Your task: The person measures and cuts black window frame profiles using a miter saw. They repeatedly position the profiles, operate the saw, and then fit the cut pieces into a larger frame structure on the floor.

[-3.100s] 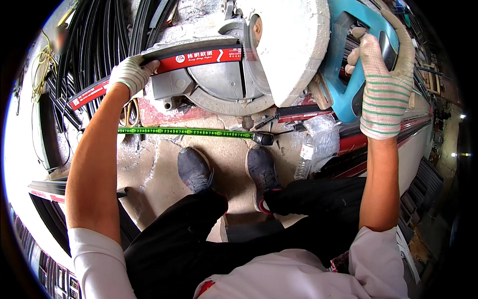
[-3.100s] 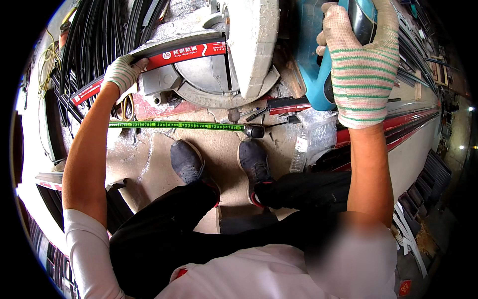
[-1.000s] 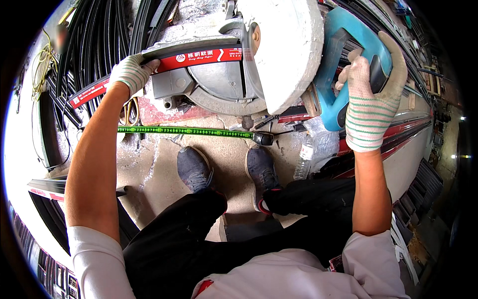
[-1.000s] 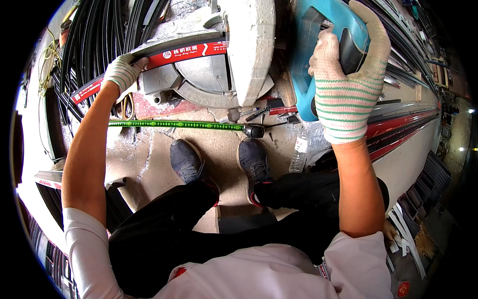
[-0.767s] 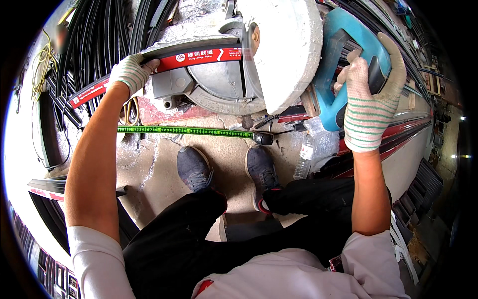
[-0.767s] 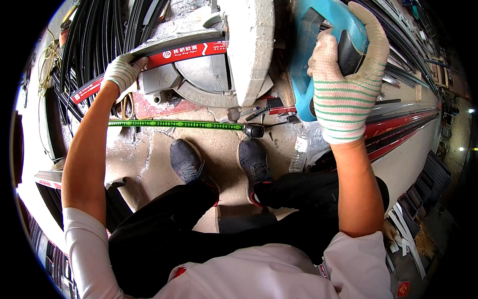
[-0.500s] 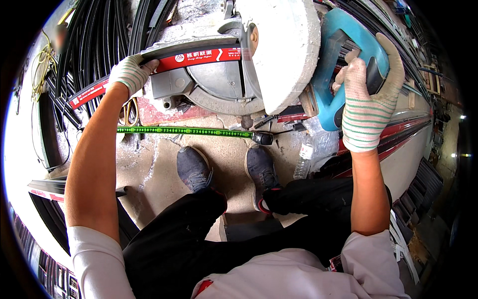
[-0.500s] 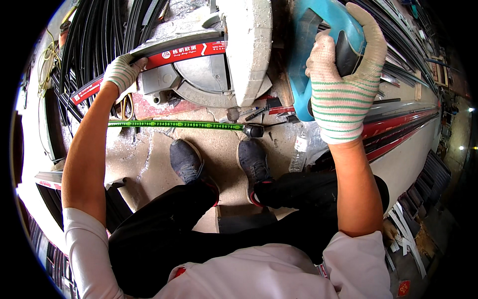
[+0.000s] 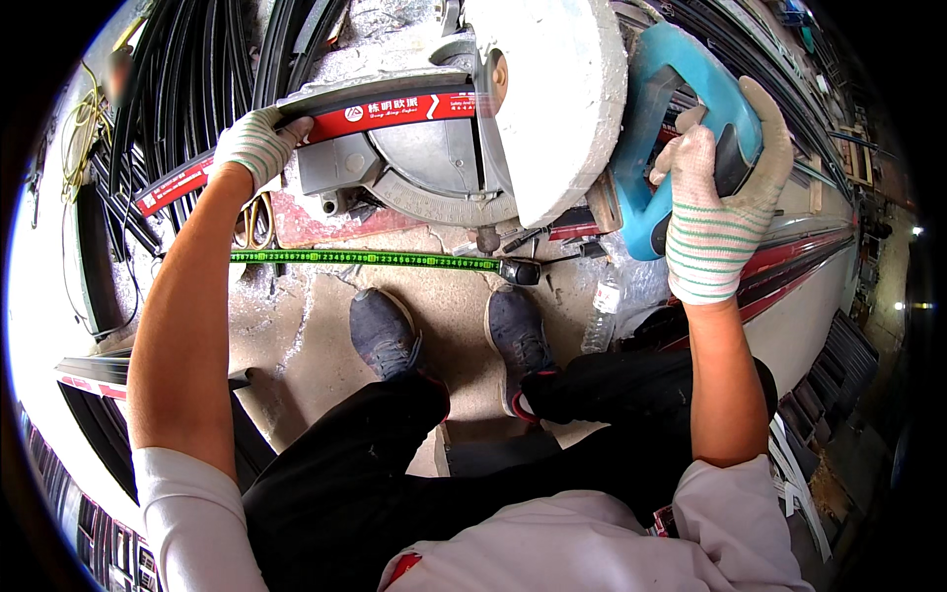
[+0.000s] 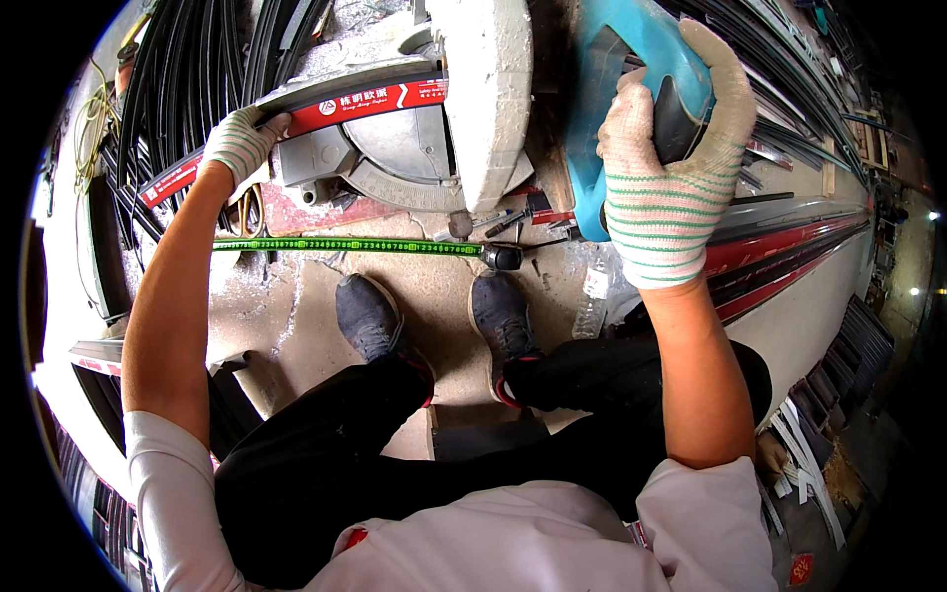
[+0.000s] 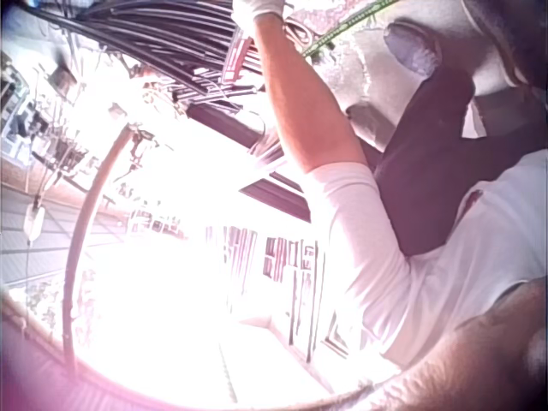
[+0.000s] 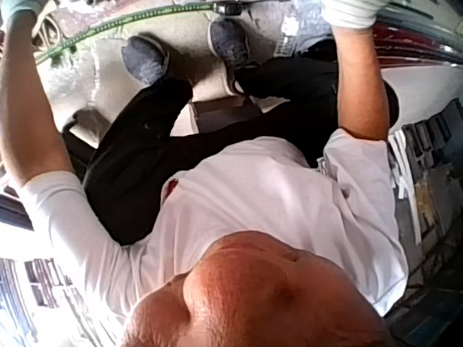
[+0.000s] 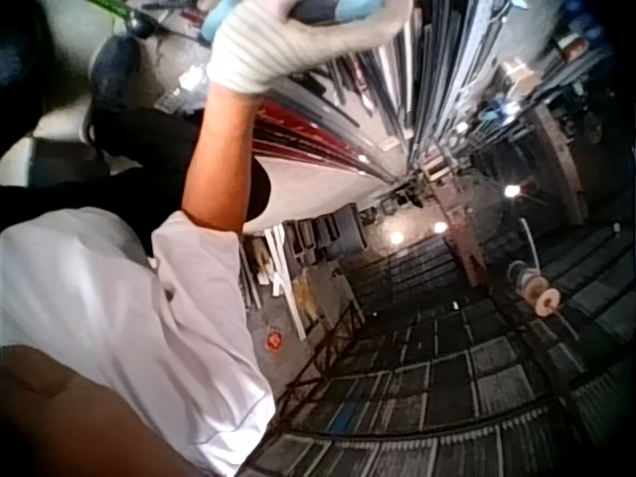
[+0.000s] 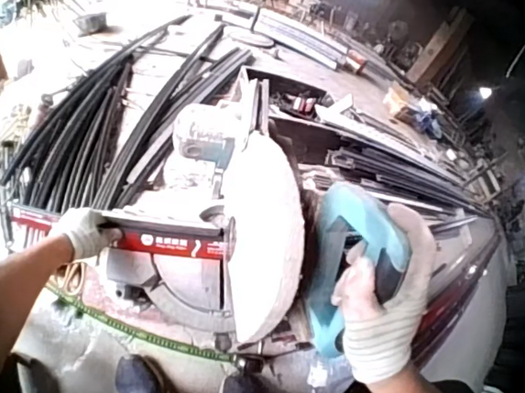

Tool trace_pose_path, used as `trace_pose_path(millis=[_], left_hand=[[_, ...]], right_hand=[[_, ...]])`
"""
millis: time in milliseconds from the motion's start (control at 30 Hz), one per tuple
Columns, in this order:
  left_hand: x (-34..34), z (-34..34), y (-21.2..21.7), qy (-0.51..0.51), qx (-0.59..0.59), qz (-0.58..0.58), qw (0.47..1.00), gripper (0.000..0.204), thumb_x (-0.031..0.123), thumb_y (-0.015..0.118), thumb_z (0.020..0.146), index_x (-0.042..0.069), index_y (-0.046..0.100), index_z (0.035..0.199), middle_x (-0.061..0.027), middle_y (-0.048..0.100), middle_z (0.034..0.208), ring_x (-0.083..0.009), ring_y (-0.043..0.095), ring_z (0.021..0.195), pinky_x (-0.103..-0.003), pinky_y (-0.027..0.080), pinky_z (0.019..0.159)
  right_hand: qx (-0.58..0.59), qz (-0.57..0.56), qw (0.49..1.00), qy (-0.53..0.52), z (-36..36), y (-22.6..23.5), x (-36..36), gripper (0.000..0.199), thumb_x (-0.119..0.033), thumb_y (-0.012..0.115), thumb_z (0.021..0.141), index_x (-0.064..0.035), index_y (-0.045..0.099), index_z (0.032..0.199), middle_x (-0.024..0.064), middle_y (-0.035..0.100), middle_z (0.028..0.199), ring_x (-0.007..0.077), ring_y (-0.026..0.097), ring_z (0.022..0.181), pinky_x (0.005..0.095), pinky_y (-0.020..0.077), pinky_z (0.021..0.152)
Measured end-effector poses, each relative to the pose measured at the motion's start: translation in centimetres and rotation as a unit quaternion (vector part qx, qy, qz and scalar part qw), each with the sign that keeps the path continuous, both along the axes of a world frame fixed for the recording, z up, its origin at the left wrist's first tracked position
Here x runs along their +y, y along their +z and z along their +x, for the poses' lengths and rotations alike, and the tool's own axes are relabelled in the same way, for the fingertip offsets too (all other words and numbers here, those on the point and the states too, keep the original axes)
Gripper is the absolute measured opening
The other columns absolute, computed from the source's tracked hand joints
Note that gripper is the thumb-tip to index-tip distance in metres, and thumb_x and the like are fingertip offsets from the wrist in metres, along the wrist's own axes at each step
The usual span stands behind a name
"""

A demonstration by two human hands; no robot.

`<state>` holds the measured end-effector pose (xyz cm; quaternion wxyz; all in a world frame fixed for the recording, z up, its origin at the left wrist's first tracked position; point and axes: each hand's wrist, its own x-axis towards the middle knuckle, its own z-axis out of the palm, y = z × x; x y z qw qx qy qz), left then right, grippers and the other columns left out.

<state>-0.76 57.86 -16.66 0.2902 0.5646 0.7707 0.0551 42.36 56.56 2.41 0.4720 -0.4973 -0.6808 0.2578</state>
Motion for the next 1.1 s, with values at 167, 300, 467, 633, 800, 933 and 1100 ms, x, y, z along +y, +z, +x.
trace_pose_path(millis=[167,300,467,633,800,933,1100], left_hand=[[0.0,0.2,0.2,0.000,0.012,-0.002,1.000,0.042,0.047,0.072,0.103,0.012,0.080,0.125,-0.0100,0.082,0.100,-0.0226,0.076,0.089,-0.036,0.058,0.086],[0.0,0.1,0.0,-0.001,0.013,0.000,1.000,0.043,0.047,0.072,0.103,0.012,0.079,0.126,-0.0103,0.082,0.101,-0.0229,0.076,0.090,-0.036,0.058,0.086],[0.0,-0.1,-0.2,-0.002,0.010,-0.003,1.000,0.043,0.047,0.072,0.103,0.012,0.079,0.126,-0.0107,0.082,0.102,-0.0236,0.077,0.091,-0.036,0.058,0.087],[0.0,-0.1,-0.2,-0.005,0.018,0.001,1.000,0.043,0.049,0.071,0.103,0.013,0.079,0.127,-0.0113,0.082,0.102,-0.0240,0.077,0.091,-0.037,0.058,0.087],[0.0,0.1,0.0,-0.004,0.017,-0.006,1.000,0.044,0.049,0.071,0.102,0.014,0.079,0.127,-0.0113,0.082,0.102,-0.0246,0.077,0.091,-0.037,0.058,0.087],[0.0,-0.7,-0.7,-0.010,0.015,0.000,1.000,0.044,0.049,0.071,0.103,0.014,0.078,0.128,-0.0111,0.082,0.102,-0.0245,0.077,0.090,-0.037,0.058,0.086],[0.1,-0.1,-0.4,-0.001,0.004,-0.004,1.000,0.043,0.047,0.072,0.103,0.013,0.078,0.128,-0.0101,0.082,0.103,-0.0232,0.077,0.090,-0.036,0.058,0.086]], right_hand=[[-0.019,0.028,0.999,-0.001,0.3,-0.6,0.0,0.054,-0.007,0.071,0.103,-0.0115,0.048,0.152,0.0030,0.069,0.097,0.0050,0.063,0.072,0.0214,0.0578,0.069],[-0.030,0.025,0.999,-0.004,0.5,-0.8,-0.3,0.057,-0.006,0.070,0.103,-0.0120,0.045,0.154,0.0034,0.069,0.099,0.0053,0.063,0.073,0.0219,0.0584,0.071],[-0.002,0.021,1.000,0.019,0.9,-1.7,-0.6,0.060,-0.003,0.068,0.102,-0.0121,0.041,0.156,0.0036,0.068,0.102,0.0060,0.063,0.076,0.0231,0.0590,0.073],[-0.004,0.017,1.000,0.014,1.1,-2.6,-1.0,0.061,0.000,0.065,0.102,-0.0106,0.040,0.156,0.0079,0.067,0.109,0.0079,0.063,0.082,0.0245,0.0598,0.078],[-0.021,0.030,0.999,0.010,1.8,-3.7,-1.4,0.063,0.004,0.065,0.100,-0.0091,0.039,0.156,0.0107,0.064,0.115,0.0104,0.064,0.090,0.0254,0.0599,0.081],[0.008,0.022,1.000,0.010,1.5,-4.7,-2.2,0.066,0.005,0.065,0.099,-0.0091,0.036,0.157,0.0113,0.062,0.117,0.0109,0.062,0.091,0.0255,0.0595,0.082],[-0.003,0.047,0.999,0.026,1.8,-6.2,-3.1,0.062,0.000,0.063,0.103,-0.0106,0.032,0.155,0.0135,0.063,0.113,0.0140,0.061,0.079,0.0311,0.0595,0.075]])
